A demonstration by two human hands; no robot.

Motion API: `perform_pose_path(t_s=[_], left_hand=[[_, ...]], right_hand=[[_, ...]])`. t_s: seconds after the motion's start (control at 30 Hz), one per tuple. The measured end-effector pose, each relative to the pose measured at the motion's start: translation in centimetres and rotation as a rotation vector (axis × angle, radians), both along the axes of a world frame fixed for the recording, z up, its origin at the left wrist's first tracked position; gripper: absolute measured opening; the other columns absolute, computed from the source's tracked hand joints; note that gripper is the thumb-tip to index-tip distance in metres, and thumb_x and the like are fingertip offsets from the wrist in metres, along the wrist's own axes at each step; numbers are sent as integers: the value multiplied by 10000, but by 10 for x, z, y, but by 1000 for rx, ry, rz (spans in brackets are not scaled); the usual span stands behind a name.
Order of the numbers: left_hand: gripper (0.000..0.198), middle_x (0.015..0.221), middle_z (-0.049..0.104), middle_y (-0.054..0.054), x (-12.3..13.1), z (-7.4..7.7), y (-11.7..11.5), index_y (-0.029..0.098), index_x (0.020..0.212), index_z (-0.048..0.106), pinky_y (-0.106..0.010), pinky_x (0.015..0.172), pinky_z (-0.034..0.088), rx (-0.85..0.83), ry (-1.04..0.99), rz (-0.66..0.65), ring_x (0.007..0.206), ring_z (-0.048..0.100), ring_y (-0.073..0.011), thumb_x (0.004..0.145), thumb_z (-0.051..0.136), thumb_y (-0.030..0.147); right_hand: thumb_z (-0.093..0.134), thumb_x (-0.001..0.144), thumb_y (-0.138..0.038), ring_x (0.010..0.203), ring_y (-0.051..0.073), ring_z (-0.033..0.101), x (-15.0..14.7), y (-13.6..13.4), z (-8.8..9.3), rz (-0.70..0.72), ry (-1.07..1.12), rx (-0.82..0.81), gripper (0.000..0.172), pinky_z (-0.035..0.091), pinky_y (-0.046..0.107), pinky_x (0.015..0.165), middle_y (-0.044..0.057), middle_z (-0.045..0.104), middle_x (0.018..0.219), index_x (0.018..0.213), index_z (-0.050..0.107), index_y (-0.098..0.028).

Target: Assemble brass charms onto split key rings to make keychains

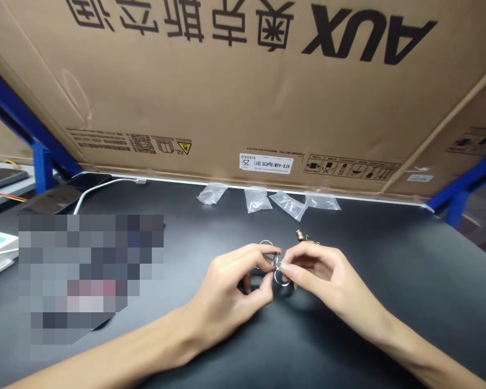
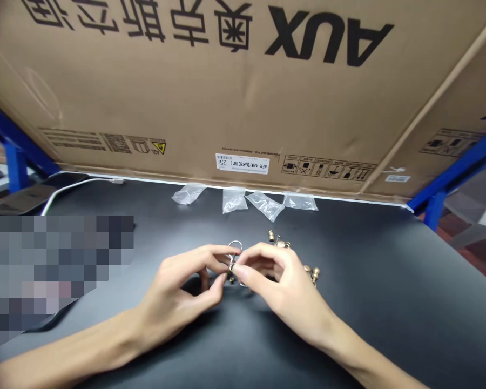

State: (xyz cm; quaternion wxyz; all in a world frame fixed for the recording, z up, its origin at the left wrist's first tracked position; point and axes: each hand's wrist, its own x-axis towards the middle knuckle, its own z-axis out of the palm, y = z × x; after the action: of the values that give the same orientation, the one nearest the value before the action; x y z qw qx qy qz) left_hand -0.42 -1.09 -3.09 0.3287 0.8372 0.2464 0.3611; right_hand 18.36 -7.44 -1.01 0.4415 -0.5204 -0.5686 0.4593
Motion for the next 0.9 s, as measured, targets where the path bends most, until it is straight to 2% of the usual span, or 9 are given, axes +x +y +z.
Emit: perform_pose_path(t_s=[0.33, 0.6, 0.77, 0.9], left_hand=[[117, 1040, 749, -53, -1, -3, 1, 197, 763, 590, -216, 506, 507, 43, -10, 16, 687, 683, -134, 834, 573, 106], [118, 1062, 747, -54, -2, -4, 1, 195, 777, 594, -207, 502, 501, 54, -13, -1, 683, 683, -120, 829, 575, 91], [134, 1072, 751, -40, -2, -3, -1, 215, 772, 575, -222, 501, 513, 95, -19, 28, 734, 709, -148, 813, 595, 88], [140, 972, 769, -34, -2, 0, -1, 211, 758, 565, -248, 624, 562, 63, -50, 67, 857, 731, -183, 803, 578, 79]], right_hand=[[651, 889, -352, 771, 159, 640, 2, 1, -2, 39, 86, -36, 153, 534, 276, 762, 14, 669, 808, 866, 673, -203], [657, 882, -385, 779, 158, 633, 0, 1, -5, 43, 71, -77, 184, 530, 271, 752, 19, 675, 845, 894, 666, -202], [638, 894, -351, 746, 157, 643, -1, 2, -7, 49, -46, -48, 154, 537, 268, 730, 12, 695, 813, 870, 683, -205], [637, 895, -289, 742, 161, 655, -3, 0, -10, -76, -331, 111, 103, 530, 278, 726, 10, 722, 844, 857, 711, -228]])
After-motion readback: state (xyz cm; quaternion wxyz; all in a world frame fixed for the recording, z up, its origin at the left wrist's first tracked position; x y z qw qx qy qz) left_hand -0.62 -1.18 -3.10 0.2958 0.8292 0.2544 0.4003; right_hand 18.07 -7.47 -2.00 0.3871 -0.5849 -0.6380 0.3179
